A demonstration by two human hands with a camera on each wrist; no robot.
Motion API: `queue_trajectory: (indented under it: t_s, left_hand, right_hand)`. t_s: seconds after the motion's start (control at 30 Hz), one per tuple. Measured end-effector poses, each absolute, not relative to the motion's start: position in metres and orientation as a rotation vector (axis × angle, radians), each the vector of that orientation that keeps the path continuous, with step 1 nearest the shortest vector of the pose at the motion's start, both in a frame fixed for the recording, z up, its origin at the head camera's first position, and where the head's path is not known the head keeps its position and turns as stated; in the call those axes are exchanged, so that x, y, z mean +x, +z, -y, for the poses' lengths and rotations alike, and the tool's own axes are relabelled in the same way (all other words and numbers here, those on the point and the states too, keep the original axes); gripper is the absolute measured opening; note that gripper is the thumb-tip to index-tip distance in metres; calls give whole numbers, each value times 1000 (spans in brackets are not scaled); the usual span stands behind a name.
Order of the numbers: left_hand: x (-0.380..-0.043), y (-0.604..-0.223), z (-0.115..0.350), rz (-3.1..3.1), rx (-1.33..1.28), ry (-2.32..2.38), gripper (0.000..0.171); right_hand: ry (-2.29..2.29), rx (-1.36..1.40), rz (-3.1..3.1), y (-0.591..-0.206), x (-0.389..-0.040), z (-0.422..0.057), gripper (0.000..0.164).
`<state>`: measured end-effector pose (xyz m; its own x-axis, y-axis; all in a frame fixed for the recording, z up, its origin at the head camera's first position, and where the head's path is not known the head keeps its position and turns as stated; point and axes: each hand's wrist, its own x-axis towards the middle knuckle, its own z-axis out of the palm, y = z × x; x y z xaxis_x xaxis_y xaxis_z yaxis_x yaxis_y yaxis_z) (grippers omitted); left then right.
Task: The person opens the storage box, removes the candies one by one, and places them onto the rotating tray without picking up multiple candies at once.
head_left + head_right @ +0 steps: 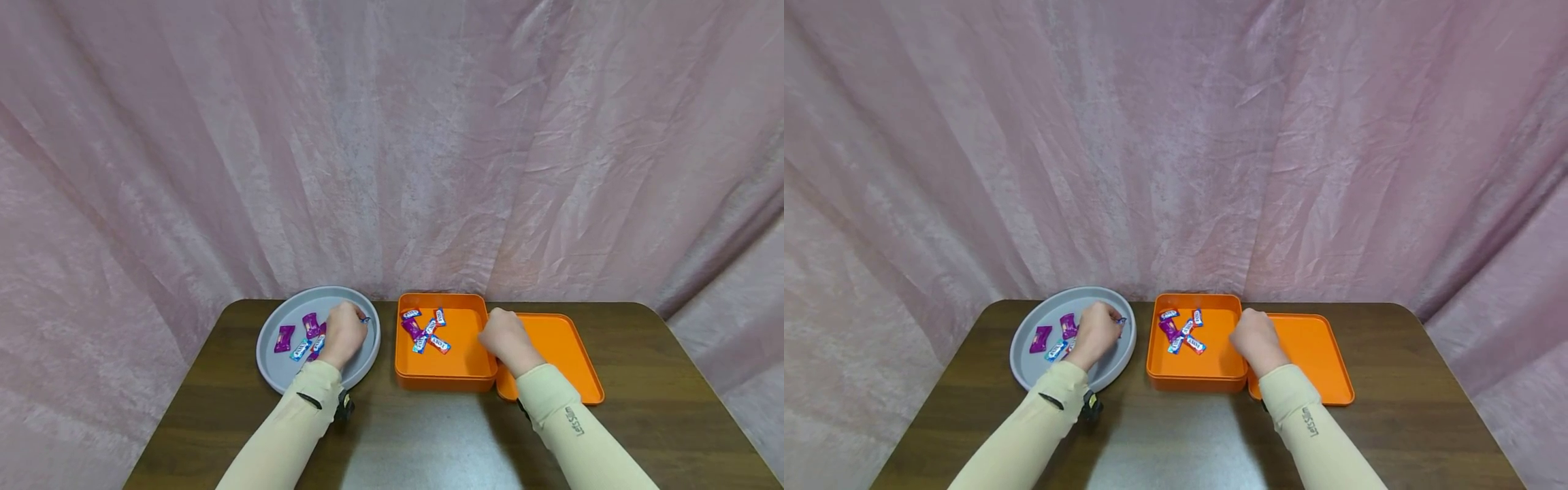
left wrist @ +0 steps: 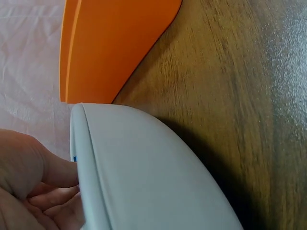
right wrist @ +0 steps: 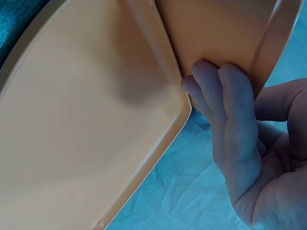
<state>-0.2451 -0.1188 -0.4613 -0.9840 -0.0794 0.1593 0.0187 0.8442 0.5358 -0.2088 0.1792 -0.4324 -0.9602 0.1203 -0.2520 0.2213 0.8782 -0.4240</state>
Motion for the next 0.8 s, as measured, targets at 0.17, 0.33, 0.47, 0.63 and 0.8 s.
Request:
queue_trajectory:
  t_s: [0.17,0.33,0.47,0.63,0.8]
  left_hand:
    - [-245,-459,118,2879,97,-774,13]
    - [-246,-460,117,2879,124,-763,14]
    - [-245,-461,119,2867,133,-783,13]
    - [-242,-457,115,2839,108,-738,10]
    - [-239,-447,97,2760,-58,-694,8]
  right_hand:
    - [-694,266,-2821,-432,-210,-179,15]
    - [-704,284,-2796,-431,-211,-179,14]
    - [-694,272,-2811,-431,-210,-179,14]
    - [-684,258,-2828,-431,-210,-179,14]
    - [-706,271,-2803,-432,-209,-179,14]
